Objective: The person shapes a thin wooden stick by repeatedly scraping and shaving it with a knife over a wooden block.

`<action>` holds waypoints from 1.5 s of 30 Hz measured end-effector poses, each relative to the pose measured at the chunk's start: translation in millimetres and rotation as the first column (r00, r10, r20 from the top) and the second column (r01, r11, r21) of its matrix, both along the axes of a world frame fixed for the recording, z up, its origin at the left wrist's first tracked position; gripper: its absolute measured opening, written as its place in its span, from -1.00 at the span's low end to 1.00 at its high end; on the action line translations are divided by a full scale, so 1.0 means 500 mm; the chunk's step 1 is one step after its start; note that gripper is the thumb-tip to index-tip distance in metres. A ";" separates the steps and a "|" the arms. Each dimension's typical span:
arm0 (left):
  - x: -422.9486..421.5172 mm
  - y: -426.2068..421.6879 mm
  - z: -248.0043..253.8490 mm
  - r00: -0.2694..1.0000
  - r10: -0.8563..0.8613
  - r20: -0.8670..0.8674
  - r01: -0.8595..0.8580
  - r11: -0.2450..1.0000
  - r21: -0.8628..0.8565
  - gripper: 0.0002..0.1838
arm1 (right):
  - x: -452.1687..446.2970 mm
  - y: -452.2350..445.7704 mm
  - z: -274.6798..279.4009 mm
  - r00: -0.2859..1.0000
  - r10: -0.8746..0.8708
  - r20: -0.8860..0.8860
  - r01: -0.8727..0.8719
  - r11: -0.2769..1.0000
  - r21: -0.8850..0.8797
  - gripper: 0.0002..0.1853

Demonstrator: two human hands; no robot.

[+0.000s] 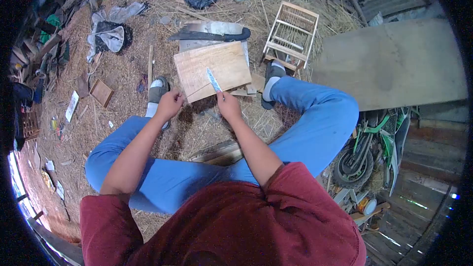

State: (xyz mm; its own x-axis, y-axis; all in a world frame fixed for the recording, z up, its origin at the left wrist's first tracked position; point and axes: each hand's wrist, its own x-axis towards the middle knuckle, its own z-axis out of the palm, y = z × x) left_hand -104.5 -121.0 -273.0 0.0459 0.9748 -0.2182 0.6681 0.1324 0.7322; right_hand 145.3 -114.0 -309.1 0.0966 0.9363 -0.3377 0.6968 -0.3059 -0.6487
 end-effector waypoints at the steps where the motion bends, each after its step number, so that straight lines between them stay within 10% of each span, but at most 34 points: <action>1: 0.000 -0.004 -0.005 1.000 0.007 0.016 -0.008 1.000 0.025 -0.74 | 0.000 -0.002 0.003 1.000 0.007 0.004 -0.007 1.000 -0.001 -0.49; 22: 0.008 -0.004 -0.048 0.996 0.076 0.057 -0.074 0.997 -0.025 -0.78 | -0.049 -0.044 -0.014 0.999 0.043 -0.015 -0.040 0.983 0.180 -0.48; 28: 0.010 -0.002 -0.035 0.997 0.061 0.044 -0.060 0.998 -0.023 -0.80 | -0.040 -0.033 0.018 0.984 -0.100 -0.149 0.101 0.995 -0.002 -0.53; 34: 0.009 0.002 -0.028 0.997 0.073 0.014 -0.072 0.997 -0.031 -0.79 | -0.067 -0.068 -0.022 0.974 0.210 -0.087 -0.196 0.970 0.145 -0.56; 37: 0.010 -0.001 -0.045 0.999 0.038 -0.017 -0.038 0.999 0.029 -0.74 | -0.040 -0.031 0.012 0.993 -0.053 -0.108 0.063 0.993 0.097 -0.56; 45: 0.003 0.014 -0.034 1.000 0.009 0.027 -0.008 0.998 -0.064 -0.77 | -0.039 -0.033 0.001 0.998 -0.002 -0.070 0.011 0.990 0.138 -0.52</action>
State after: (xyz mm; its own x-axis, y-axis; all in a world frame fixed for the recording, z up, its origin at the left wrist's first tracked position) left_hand -103.2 -113.8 -290.0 0.0445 0.9592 -0.2791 0.6466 0.1853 0.7400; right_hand 125.8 -130.3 -308.8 0.0837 0.9739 -0.2109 0.6469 -0.2141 -0.7319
